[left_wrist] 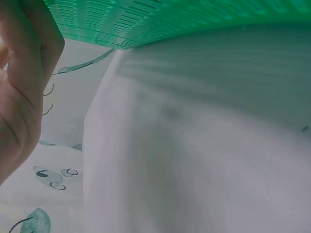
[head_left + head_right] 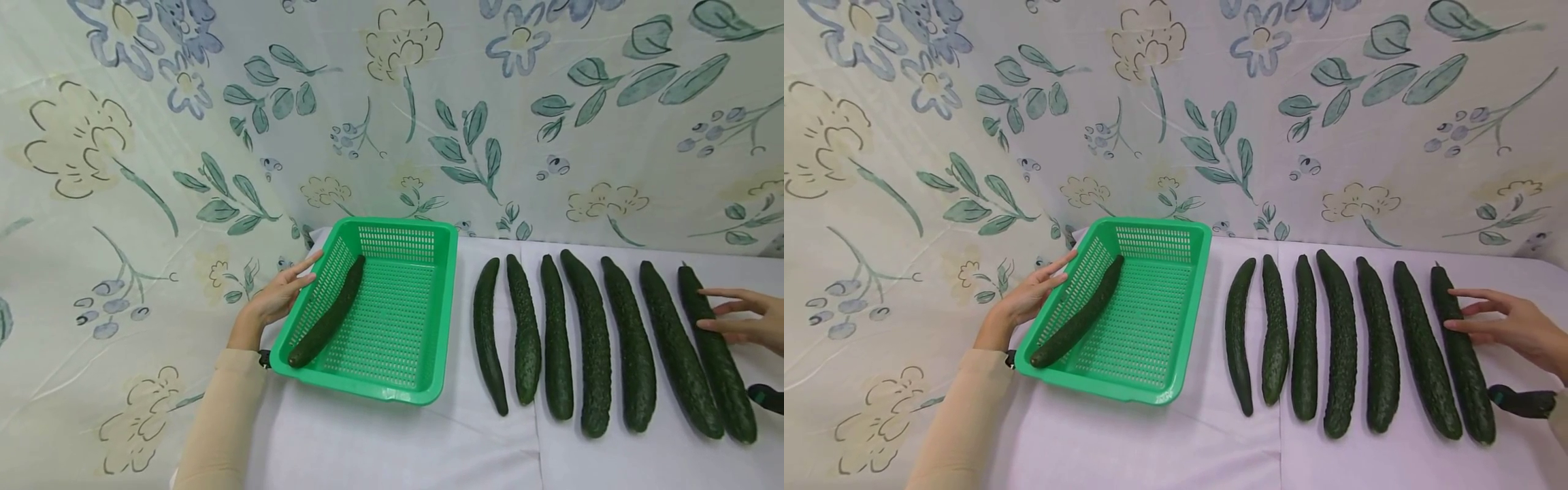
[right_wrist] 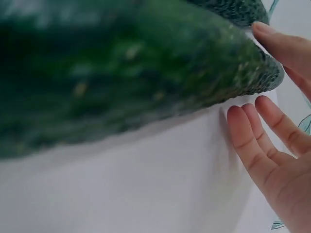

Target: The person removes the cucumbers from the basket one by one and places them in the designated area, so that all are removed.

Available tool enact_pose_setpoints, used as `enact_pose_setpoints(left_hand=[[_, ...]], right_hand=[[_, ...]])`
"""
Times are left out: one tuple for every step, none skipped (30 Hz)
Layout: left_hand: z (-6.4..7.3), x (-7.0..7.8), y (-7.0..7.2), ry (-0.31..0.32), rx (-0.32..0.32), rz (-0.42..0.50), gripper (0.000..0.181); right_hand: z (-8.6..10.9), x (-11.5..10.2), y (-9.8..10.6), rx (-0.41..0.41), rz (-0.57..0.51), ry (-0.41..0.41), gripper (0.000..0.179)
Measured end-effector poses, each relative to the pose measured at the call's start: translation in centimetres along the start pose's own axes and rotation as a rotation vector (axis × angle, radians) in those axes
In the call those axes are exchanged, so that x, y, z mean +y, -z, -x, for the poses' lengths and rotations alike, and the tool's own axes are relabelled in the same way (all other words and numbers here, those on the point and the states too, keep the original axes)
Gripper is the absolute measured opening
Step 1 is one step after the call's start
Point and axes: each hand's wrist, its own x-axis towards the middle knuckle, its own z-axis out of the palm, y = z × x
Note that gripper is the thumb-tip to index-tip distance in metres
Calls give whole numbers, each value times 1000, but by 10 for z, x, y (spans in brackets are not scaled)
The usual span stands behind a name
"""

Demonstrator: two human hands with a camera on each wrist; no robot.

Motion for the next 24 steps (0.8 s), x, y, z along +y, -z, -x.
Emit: enact_pose_setpoints(left_hand=[[0,0,0,-4,2,-15,55],[0,-1,0,-5,1,-24,55],[0,-1,1,-8,-2,-31,55],[-1,-1,1,-10,0,-42,55],[-1,-2,2,-11,2,-54,55],[-1,-2,2,-12,9,-63,55],[0,-2,2,-13,12,-67,55],[0,-3,2,-16,14,-69,55],[-1,-3,3,-20,17,-77,55],[0,-3,3,-20,17,-75,55],[0,-3,2,-22,13,-70,56],[0,-3,2,-24,7,-62,56],[0,-4,2,-25,-2,-52,56],[0,-4,2,-26,-11,-43,56],[0,-4,2,-25,-19,-33,56],[0,-4,2,-24,-25,-27,56],[0,-4,2,-27,-25,-27,56],[0,-4,2,-28,-24,-27,56],[0,-5,2,-31,-21,-31,56],[0,-5,2,-33,-16,-35,56],[0,-5,3,-34,-13,-32,56],[0,-6,3,-36,-9,-30,55],[0,-6,3,-37,-7,-22,55],[0,-7,3,-39,-8,-12,55]], right_hand=[[-1,1,1,15,-7,-5,106],[-2,2,1,37,-20,-6,105],[-3,2,1,62,-33,1,102],[-3,1,1,91,-40,10,100],[-2,-3,2,108,-51,27,97],[-1,-8,2,125,-65,49,94],[0,-14,3,145,-67,62,91],[1,-21,4,160,-77,79,88],[3,-29,4,172,-93,93,84],[5,-37,5,179,-121,109,79],[6,-44,7,174,-165,125,72],[7,-49,7,172,-204,145,67],[8,-54,7,168,-234,165,63],[8,-59,7,161,-252,180,63],[9,-65,6,151,-264,188,62],[9,-70,6,138,-265,197,63],[9,-76,5,133,-250,193,65],[9,-82,4,125,-238,191,68],[9,-89,3,119,-220,186,70],[9,-96,1,114,-212,184,69],[9,-102,0,103,-222,190,65],[10,-109,-2,96,-238,198,60],[9,-116,-4,90,-256,205,54],[9,-123,-7,78,-287,220,49]])
